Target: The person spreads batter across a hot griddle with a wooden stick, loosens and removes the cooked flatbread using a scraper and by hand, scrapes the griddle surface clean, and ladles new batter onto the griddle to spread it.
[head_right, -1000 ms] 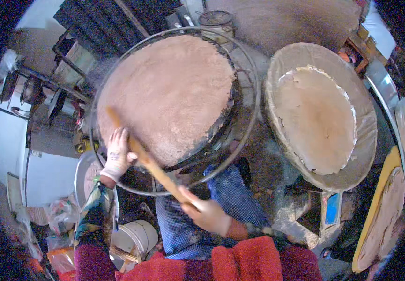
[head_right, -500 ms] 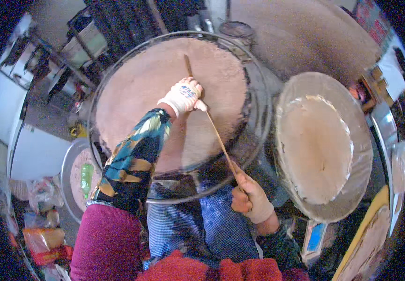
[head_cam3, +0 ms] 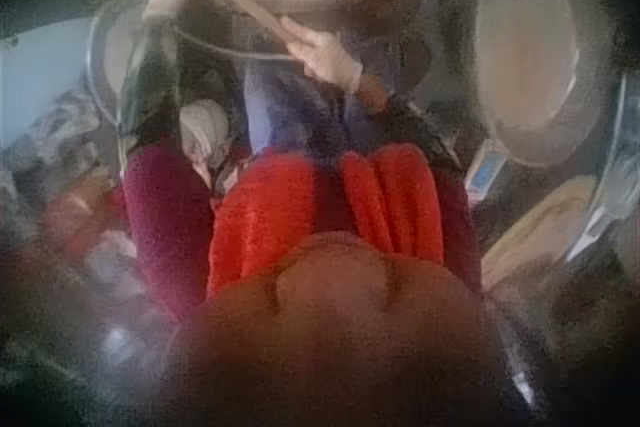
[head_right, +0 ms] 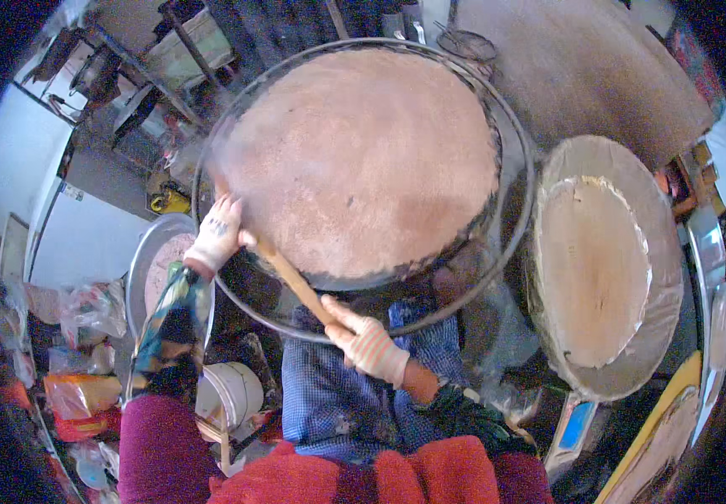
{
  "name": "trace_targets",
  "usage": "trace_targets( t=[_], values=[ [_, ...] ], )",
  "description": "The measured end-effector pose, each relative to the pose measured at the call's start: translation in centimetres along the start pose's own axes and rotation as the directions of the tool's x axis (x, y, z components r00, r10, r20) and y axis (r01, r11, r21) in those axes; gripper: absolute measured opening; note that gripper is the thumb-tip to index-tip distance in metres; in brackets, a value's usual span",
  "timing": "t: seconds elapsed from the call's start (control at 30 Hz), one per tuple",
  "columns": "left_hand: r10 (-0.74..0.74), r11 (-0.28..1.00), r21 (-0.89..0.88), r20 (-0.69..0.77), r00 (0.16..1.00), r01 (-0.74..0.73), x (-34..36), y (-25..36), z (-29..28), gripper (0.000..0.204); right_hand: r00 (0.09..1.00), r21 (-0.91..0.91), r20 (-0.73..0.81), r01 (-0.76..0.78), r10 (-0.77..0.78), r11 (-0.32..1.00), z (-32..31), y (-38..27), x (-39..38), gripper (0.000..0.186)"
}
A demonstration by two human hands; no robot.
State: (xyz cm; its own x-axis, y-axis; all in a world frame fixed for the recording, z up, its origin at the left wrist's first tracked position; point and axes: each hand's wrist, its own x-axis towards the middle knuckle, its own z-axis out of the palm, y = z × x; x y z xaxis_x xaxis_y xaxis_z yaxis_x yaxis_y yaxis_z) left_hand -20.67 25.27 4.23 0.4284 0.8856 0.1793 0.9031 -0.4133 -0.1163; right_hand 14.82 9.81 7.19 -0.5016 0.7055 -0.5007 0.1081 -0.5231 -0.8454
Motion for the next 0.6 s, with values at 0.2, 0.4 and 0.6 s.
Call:
trace_targets(
  t=[0.2,0.4,0.6],
  values=[
    [0.034,0.978,-0.199,-0.100,0.994,-0.054,-3.5,14.2,-5.9,0.107,0.956,-0.466,-0.210,0.087,-0.205,0.881,-1.3,9.5,-12.9,0.056],
    [0.404,0.771,-0.377,-0.333,0.852,-0.513,11.3,30.1,-2.8,0.106,0.775,0.138,-0.627,0.014,0.077,0.990,-1.7,12.5,-20.9,0.057],
    [0.454,0.841,-0.258,-0.141,0.880,-0.476,11.6,27.5,-0.8,0.095,0.999,0.825,-0.048,0.053,-0.024,0.563,-3.9,12.5,-19.3,0.062]
  ],
)
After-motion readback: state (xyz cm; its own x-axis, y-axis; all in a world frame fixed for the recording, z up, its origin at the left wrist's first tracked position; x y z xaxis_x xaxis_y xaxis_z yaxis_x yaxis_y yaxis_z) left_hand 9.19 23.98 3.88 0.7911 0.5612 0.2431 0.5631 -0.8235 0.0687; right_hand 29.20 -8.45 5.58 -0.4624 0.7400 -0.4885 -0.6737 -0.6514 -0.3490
